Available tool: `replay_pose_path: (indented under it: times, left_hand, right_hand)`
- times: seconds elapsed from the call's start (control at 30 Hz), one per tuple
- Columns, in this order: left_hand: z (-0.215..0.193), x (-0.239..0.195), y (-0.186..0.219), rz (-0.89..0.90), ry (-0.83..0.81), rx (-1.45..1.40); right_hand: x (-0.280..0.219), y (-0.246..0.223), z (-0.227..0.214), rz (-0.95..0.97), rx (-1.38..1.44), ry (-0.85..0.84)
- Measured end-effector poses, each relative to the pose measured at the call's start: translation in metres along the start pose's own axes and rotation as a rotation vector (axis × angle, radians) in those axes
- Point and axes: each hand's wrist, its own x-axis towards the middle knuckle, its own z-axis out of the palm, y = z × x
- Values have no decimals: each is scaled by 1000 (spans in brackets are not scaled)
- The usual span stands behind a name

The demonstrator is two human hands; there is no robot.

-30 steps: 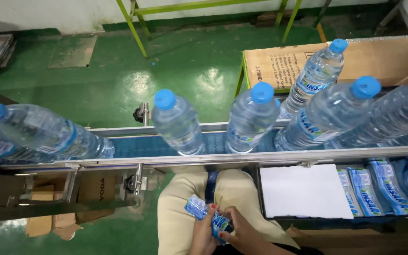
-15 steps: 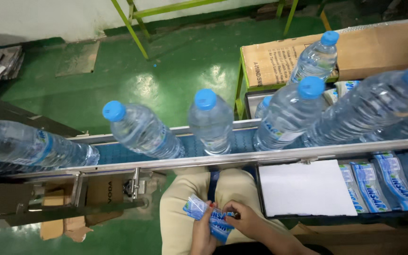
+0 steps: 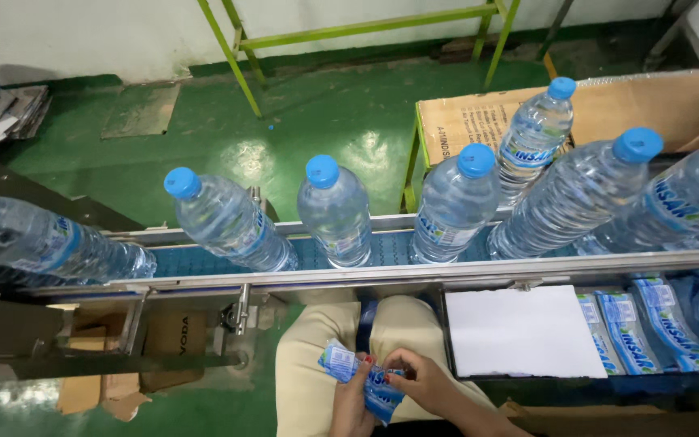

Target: The person sits at a conveyor belt and applies labels to water bottles moving along the line. They pick up labels from a stack and place them onto the bottles by hand as they pass by.

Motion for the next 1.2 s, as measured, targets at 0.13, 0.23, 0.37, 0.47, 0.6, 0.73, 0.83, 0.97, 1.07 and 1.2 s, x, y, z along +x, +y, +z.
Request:
replay_pose_path:
  times: [0.13,0.23,0.37,0.47,0.6,0.73,0.83,0.97,1.07,1.2]
  left_hand:
    - [0,-4,3,-70,-35,-50]
    - [3,-13,9,-105,-50,-62]
    - [-3,-6,7,-150,-69,-155]
    - [9,-21,19,-119,-46,-138]
    - [10,-20,20,-108,-57,-131]
    - [9,-16,14,-97,-137,-222]
    - [12,-23,18,-93,-137,-226]
    - [10,-19,12,-68,-141,-277]
    - [7,-13,6,-88,-160,-320]
    - [10,-16,10,-102,-168,-308]
  right_hand:
    - [-7,-8,2,0,-56,85]
    - [-13,-25,-9,77,-27,141]
    - [9,24,-81,-347,-28,371]
    - [-8,64,-203,-617,175,613]
    - [-107,-108,-229,-642,-823,1295]
    - [-95,-219,-242,-1123,-1020,1432]
    - [-54,-242,-239,-1191,-1031,1216]
    - [-31,-256,-194,-548,-720,1178]
    - [-48,-296,-129,-570,-596,1022]
    - [-15,-268,-139,-758,-549,945]
